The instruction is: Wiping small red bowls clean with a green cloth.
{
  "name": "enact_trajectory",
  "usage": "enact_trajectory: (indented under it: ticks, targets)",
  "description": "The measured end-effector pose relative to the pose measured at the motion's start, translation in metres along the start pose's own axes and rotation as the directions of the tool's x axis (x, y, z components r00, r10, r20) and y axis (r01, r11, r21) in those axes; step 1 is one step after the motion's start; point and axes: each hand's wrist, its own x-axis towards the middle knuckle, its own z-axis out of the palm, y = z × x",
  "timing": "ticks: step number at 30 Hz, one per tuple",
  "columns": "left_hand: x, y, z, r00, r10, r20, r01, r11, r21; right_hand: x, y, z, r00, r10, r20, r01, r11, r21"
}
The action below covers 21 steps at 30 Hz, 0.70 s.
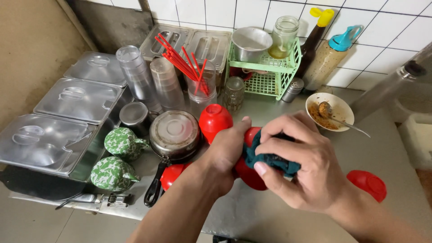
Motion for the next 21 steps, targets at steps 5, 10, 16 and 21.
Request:
enact_trajectory:
  ticks: [5,10,16,21]
  targets:
    - [-0.008,0.0,0.014,0.987,0.077,-0.137,-0.085,0.995,-0.05,-0.005,0.015,0.023,0.963,0.223,-0.154,-0.214,0.974,0.076]
    - [-0.003,-0.027,0.026,0.881,0.429,-0.198,-0.422,0.903,0.077,-0.001,0.022,0.037,0.593,0.797,-0.117,-0.692,0.578,0.432]
    - [-0.018,-0.04,0.027,0.725,0.687,0.05,-0.622,0.622,0.475,0.011,0.03,0.025,0.064,0.968,0.244,-0.619,-0.153,0.77]
    - [-0.018,-0.037,0.02,0.61,0.695,0.381,-0.648,0.161,0.744,0.008,0.039,0.016,-0.123,0.865,0.487,-0.577,-0.462,0.673]
